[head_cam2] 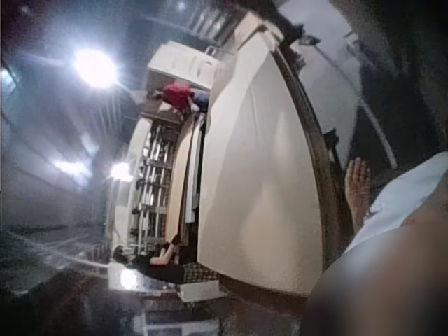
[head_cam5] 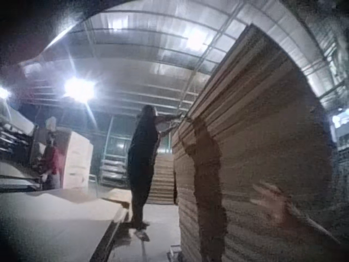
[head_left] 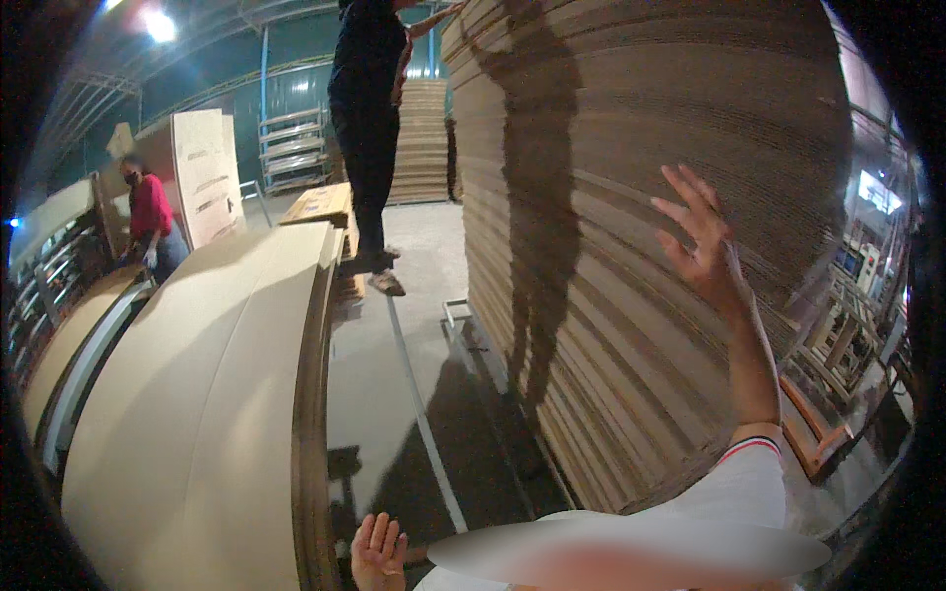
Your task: The person places large flat cardboard sheets onto a metal rack, then uses a manual pallet jack to move a stack of cardboard sheets across the warehouse floor. The person continues to place additional sheets onto the rack with assistance from another worker.
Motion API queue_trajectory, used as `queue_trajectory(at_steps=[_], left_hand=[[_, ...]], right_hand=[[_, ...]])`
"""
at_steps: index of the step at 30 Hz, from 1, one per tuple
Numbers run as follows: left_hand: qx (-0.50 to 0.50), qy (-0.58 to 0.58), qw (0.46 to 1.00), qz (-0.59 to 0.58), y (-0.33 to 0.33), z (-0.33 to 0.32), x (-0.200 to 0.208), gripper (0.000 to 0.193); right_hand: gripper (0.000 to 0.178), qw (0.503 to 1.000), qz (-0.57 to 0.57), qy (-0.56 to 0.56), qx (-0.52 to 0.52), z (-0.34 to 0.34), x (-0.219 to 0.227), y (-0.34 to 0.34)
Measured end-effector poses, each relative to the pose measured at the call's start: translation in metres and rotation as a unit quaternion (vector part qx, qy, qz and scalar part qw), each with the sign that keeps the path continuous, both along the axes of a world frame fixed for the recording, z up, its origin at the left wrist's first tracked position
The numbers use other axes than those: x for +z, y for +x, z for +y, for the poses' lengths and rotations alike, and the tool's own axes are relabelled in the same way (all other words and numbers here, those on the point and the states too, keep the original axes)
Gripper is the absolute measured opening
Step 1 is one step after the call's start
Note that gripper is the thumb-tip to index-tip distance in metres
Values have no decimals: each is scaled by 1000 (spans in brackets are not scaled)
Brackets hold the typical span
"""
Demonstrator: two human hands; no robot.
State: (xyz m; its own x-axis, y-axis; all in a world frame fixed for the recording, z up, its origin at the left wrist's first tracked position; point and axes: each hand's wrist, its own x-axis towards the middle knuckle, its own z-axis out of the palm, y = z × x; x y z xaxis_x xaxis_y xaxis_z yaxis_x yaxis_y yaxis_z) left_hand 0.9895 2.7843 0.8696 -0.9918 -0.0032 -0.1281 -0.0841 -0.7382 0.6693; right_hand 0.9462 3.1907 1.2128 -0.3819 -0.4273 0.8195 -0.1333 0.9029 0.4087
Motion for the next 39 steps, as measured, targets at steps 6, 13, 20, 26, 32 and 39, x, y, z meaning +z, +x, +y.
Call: queue_trajectory(at_steps=[6,13,20,26,32,39], left_hand=[[161,-33,986,-1,-59,5,26,47],[127,-12,991,46,-90,10,28,37],[73,-7,997,35,-83,20,19,28],[99,-29,994,23,-83,15,12,28],[114,-46,992,9,-78,14,9,27],[132,-63,989,13,-80,14,7,27]], right_hand=[[27,997,58,43,32,-36,14,8],[26,995,69,64,27,-58,11,32],[23,993,81,83,11,-61,5,52],[22,991,76,109,26,-69,-1,59],[23,992,64,101,44,-67,-6,53],[24,991,68,99,66,-59,-9,49]])
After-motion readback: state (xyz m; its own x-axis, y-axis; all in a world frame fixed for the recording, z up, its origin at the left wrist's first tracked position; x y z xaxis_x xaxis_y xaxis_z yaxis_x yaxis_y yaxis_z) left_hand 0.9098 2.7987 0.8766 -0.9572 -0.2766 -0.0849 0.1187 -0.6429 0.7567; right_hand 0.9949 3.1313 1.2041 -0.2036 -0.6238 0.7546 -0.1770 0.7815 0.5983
